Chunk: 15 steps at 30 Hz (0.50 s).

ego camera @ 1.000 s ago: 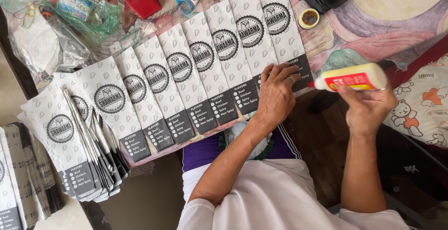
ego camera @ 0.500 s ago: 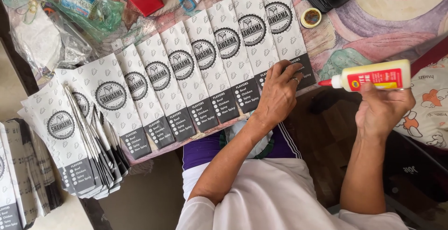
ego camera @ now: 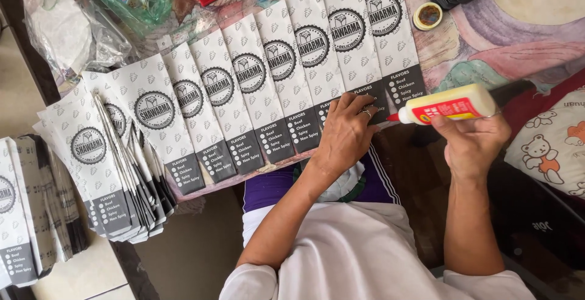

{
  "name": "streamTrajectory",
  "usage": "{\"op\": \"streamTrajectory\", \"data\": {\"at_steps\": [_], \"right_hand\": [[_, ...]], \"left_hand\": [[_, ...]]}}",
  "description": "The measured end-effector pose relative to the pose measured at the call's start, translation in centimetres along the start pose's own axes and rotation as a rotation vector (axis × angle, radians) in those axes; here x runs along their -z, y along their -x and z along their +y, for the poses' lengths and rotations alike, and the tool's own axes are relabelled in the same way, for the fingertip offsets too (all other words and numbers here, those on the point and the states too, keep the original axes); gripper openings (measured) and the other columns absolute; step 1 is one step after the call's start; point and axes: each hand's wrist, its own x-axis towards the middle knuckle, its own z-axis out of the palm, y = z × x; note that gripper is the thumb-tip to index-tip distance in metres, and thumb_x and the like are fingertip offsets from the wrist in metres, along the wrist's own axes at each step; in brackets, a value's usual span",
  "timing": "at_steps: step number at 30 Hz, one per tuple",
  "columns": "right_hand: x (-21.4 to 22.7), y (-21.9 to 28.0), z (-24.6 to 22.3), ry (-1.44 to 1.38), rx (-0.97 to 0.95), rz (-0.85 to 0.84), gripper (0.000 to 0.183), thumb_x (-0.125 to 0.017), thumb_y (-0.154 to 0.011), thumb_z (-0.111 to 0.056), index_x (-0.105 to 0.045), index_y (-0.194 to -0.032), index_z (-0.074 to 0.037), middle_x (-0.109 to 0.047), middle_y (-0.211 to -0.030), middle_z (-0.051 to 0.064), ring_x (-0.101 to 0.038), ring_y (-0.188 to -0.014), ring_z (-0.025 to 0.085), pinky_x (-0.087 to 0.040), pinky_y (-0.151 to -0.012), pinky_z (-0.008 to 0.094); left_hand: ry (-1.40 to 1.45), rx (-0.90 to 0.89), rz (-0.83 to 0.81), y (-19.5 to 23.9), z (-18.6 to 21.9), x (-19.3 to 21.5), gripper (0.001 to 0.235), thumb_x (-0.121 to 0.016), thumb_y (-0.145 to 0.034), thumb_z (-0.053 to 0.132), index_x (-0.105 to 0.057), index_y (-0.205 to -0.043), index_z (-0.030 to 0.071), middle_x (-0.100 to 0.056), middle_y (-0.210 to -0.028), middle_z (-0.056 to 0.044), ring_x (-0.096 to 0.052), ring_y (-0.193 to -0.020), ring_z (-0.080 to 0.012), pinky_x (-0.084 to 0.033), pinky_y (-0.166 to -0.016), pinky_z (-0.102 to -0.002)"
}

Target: The person applies glue by hand to the edges of paper shawarma sleeves, handling one sleeve at a time from a stack and placing them into a new pile.

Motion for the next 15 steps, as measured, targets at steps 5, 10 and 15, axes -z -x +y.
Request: {"op": "streamTrajectory", "data": {"at_steps": [5,10,15], "right_hand": [[-1.5,0.8,-0.9,0.176,0.005,-0.096,0.04,-0.083,-0.085,0.007,-0.061,-0.118,0.01,-0.068,-0.107,0.022,-0.069,-0.099,0.028,-0.067,-0.098,0.045],[-2.6,1.5,-0.2,0.152,-0.018,-0.165,0.035,-0.086,-0.082,0.005,-0.062,-0.107,0.008,-0.066,-0.103,0.013,-0.069,-0.099,0.023,-0.065,-0.094,0.037],[-0.9,0.5,-1.1,0.234,0.053,-0.112,0.041,-0.086,-0.084,0.008,-0.062,-0.117,0.011,-0.07,-0.106,0.023,-0.071,-0.097,0.028,-0.067,-0.093,0.039]], "left_hand": [[0.004,0.0,-0.02,0.4,-0.3,0.1,0.042,-0.084,-0.074,0.013,-0.073,-0.113,0.003,-0.064,-0.13,-0.008,-0.055,-0.114,-0.0309,-0.047,-0.083,-0.045],[-0.006,0.009,-0.029,0.5,-0.4,0.0,0.049,-0.086,-0.071,0.014,-0.071,-0.117,0.007,-0.064,-0.132,-0.006,-0.056,-0.116,-0.0301,-0.048,-0.086,-0.046],[0.013,0.003,-0.026,0.6,-0.8,0.0,0.053,-0.089,-0.069,0.015,-0.072,-0.118,0.005,-0.064,-0.133,-0.007,-0.055,-0.118,-0.0317,-0.047,-0.093,-0.046]]}}
